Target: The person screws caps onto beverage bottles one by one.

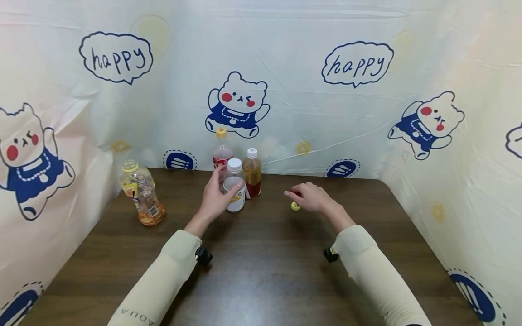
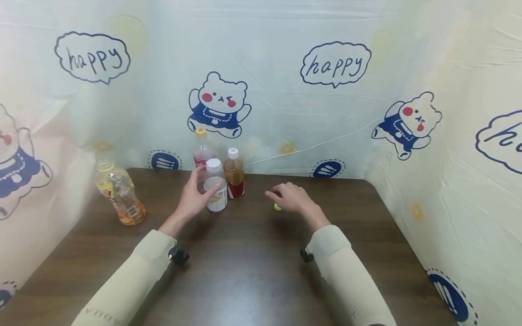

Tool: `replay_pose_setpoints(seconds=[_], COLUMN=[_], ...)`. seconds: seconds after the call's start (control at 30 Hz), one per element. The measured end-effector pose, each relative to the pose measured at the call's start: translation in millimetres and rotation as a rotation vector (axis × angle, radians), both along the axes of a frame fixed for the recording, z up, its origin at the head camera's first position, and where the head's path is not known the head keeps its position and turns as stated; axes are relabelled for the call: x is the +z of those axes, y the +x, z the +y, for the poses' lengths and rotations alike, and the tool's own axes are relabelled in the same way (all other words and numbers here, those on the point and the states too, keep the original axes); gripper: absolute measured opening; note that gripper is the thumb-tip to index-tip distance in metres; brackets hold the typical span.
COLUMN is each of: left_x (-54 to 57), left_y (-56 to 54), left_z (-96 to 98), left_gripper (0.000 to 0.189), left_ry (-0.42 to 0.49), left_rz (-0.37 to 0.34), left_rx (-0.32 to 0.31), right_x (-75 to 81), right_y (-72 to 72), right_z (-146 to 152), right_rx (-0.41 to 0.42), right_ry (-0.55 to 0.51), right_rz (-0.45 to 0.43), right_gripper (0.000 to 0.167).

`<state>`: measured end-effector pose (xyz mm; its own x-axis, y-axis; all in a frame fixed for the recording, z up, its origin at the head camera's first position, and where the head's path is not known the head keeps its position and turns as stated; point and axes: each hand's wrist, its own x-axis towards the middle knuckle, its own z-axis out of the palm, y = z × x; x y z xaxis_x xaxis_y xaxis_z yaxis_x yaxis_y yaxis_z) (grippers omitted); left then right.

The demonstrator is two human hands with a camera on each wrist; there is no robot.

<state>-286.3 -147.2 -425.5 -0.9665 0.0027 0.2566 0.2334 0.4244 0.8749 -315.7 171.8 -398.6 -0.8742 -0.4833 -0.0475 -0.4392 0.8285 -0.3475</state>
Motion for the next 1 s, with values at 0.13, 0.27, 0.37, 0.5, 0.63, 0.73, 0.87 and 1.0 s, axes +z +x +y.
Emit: replay_pose_setpoints(seconds=[0.13,0.27,0.37,0.5,0.63,0.73,0.87,1.0], left_x=[0.3,9.3,23.9,45.5,60.5,64.0,59.7,47.9], left_y=[10.3,28.7,45.9,66.6,79.5,83.4,82.2,75.0], left_z=[-5.4,-20.8,-40.1,-70.8,-99.1,-117.3,-136.0,-146.8], left_gripper=[0.079,0.077,0.072,0.065,0.072,0.082,0.097,0.115], left_ry=[-0.097,-0.268,-0.377,-0.432,-0.366,-0.289,-0.169,-0.027], left_rz=[0.078,0.236,0.424,0.684,0.822,0.802,0.612,0.343], left_rx=[-0.003,0.075,0.171,0.342,0.533,0.651,0.693,0.654], right_x=[-12.5,-19.6,-22.4,-24.8,-26.8,-28.9,-30.7,-32.2], right_y=[-3.9,-6.1,-6.7,-9.1,-11.2,-11.9,-14.1,-17.3], right_z=[10,18,22,24,25,25,23,18], right_rx=[-0.021,-0.022,-0.028,-0.039,-0.036,-0.036,-0.048,-0.048], right_ry=[0.009,0.004,0.017,0.046,0.062,0.062,0.059,0.076], right_rz=[0.017,0.050,0.065,0.051,0.040,0.022,-0.031,-0.073], right_gripper=[0.043,0.032,0.035,0.050,0.057,0.062,0.067,0.071])
